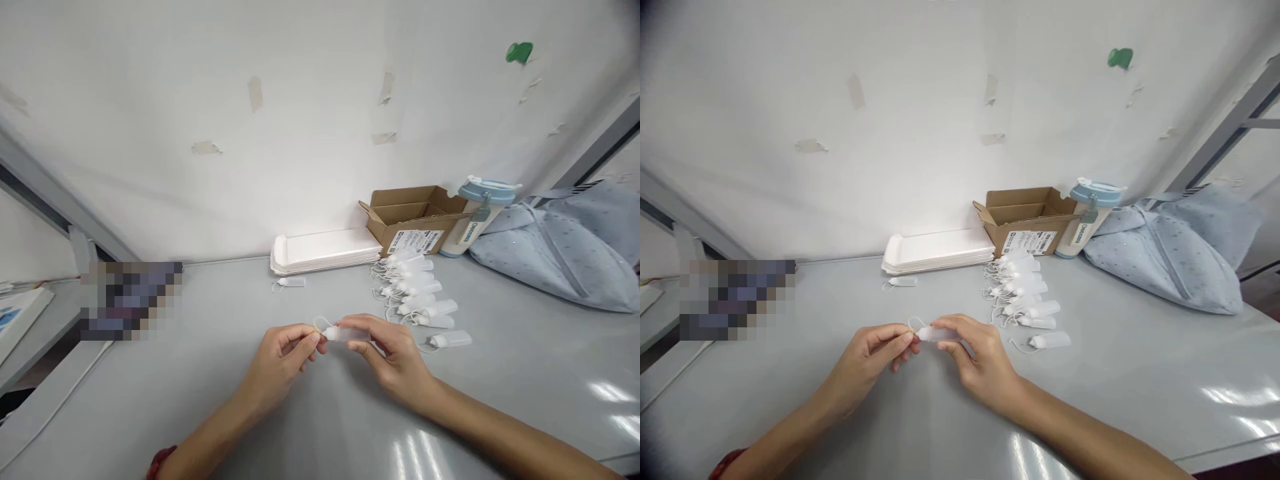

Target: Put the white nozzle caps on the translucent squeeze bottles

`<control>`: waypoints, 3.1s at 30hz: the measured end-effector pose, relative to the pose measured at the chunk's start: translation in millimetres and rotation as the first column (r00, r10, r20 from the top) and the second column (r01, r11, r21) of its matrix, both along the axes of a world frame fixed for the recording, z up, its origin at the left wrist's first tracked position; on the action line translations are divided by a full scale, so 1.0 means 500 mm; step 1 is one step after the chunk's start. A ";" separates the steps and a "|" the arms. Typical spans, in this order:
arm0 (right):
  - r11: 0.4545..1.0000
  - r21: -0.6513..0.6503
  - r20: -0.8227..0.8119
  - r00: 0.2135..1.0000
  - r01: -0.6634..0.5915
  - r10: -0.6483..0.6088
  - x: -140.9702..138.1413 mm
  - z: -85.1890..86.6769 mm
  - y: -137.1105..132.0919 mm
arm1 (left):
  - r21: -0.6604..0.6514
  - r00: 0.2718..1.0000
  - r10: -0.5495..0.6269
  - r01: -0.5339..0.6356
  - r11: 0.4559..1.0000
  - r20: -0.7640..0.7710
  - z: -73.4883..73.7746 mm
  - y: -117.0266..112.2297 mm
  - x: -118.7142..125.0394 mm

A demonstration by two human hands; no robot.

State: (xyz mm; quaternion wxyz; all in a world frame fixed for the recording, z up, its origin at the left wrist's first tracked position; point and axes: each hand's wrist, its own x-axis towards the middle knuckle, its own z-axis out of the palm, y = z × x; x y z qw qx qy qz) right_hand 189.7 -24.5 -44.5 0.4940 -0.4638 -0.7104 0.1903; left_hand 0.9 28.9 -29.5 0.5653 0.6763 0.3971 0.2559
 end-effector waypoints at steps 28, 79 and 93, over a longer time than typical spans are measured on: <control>0.888 -0.444 -0.171 0.984 -0.119 0.047 0.007 0.018 0.015 | 0.517 0.981 0.106 -0.005 0.856 -0.165 0.008 0.010 -0.010; 0.978 -0.206 -0.092 0.994 0.044 -0.064 0.057 0.059 0.011 | 0.624 0.826 0.433 -0.131 0.770 -0.360 -0.052 0.187 -0.088; 0.973 -0.177 -0.159 0.971 0.147 -0.176 0.087 0.067 0.027 | 0.618 0.831 0.409 -0.104 0.779 -0.376 -0.061 0.196 -0.091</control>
